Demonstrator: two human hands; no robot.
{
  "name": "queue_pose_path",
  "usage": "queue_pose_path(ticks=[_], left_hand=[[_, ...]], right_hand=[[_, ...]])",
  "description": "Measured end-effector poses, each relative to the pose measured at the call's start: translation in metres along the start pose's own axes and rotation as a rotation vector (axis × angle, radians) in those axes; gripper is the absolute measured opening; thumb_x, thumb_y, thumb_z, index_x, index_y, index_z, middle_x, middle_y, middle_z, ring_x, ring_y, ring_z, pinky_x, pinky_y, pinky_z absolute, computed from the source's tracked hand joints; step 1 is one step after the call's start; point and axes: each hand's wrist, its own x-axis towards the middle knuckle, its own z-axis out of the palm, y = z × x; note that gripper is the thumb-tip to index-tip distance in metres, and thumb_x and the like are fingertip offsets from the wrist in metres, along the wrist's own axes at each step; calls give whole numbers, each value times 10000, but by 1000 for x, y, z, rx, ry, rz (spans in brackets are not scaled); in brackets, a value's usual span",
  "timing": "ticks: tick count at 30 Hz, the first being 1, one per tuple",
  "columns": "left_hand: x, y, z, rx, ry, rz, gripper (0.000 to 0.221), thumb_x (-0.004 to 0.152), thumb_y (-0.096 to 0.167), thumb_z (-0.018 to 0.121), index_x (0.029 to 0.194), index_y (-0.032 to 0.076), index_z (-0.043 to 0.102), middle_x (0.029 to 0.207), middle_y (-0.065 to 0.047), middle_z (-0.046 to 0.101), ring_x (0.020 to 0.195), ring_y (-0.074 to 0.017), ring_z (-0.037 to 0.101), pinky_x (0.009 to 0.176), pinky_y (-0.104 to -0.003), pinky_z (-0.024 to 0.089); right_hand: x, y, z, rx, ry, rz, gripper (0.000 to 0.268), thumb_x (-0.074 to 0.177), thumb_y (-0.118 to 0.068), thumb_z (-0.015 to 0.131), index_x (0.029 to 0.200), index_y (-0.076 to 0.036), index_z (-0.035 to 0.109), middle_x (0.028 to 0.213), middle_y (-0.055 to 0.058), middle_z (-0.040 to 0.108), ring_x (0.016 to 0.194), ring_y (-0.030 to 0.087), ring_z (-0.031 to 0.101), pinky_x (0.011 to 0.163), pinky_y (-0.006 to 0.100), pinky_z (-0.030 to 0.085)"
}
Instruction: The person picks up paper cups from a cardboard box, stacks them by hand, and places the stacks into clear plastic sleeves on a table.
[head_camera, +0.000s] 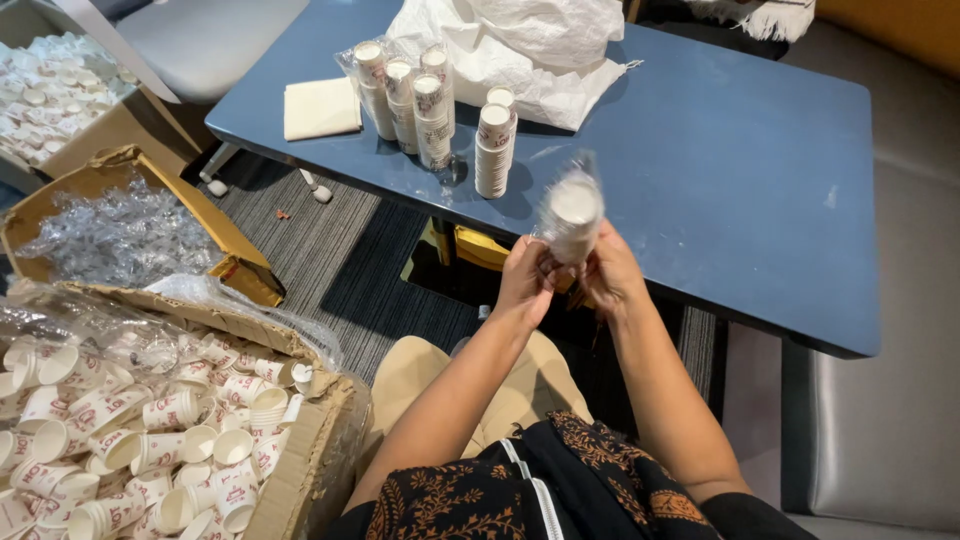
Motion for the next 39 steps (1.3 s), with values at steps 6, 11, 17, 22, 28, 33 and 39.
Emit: queue_pose_path(ticks=[6, 11, 17, 22, 28, 33, 39], left_hand=[[-7, 9, 10, 1, -24, -59, 110, 1006, 125, 641, 1043, 74, 550, 958, -90, 654, 815, -149, 670, 696, -280, 592], [-13, -1, 2, 33, -82, -22, 91, 993, 58, 661, 1066, 63, 607, 1034, -38, 668, 838, -101, 641, 682, -216, 525], [-30, 0, 8, 375, -123, 232, 59, 1003, 0, 670, 1008, 34, 623, 1143, -72, 659, 983, -111, 632, 848, -236, 541], [-38, 7, 9, 306, -41, 231, 112, 954, -32, 673, 923, 29, 584, 1149, -81, 695, 1001, -142, 682, 856, -274, 595], [-39, 20, -3, 293, 43, 217, 306, 915, 6, 682, 1214, 66, 648, 1015, -92, 698, 885, -129, 684, 775, -242, 568], [-36, 17, -16, 214, 150, -47, 158, 955, 54, 690, 1092, -23, 678, 976, -102, 718, 805, -156, 704, 725, -273, 577], [-60, -5, -21, 61, -62, 24, 130, 998, 47, 690, 1113, 9, 642, 1138, -84, 706, 1042, -175, 693, 956, -316, 568]], right_hand=[[-8, 10, 30, -212, 192, -76, 262, 948, 6, 664, 1178, -48, 551, 1040, 138, 725, 806, 186, 729, 666, 292, 623], [-23, 14, 42, -342, 109, -153, 247, 929, -50, 699, 1144, -31, 578, 1016, 120, 692, 755, 190, 694, 604, 311, 608], [-31, 41, 21, -296, -126, -391, 299, 977, -135, 699, 1231, -40, 572, 1140, 106, 677, 977, 141, 663, 823, 266, 568], [-32, 50, 18, -708, 38, -528, 455, 977, -149, 712, 1352, -118, 456, 1088, 80, 649, 973, 129, 627, 868, 270, 543], [-20, 58, -12, -1217, -147, -666, 495, 969, -86, 710, 1427, -38, 528, 1468, 134, 491, 1395, 221, 511, 1164, 342, 433], [-61, 33, 58, -916, -142, -288, 886, 786, -234, 854, 1510, -30, 386, 1388, 153, 502, 1218, 205, 524, 1030, 327, 442], [-49, 70, 33, -640, -81, -573, 728, 939, -447, 754, 1418, -8, 427, 1243, 138, 652, 1107, 186, 637, 990, 335, 520]])
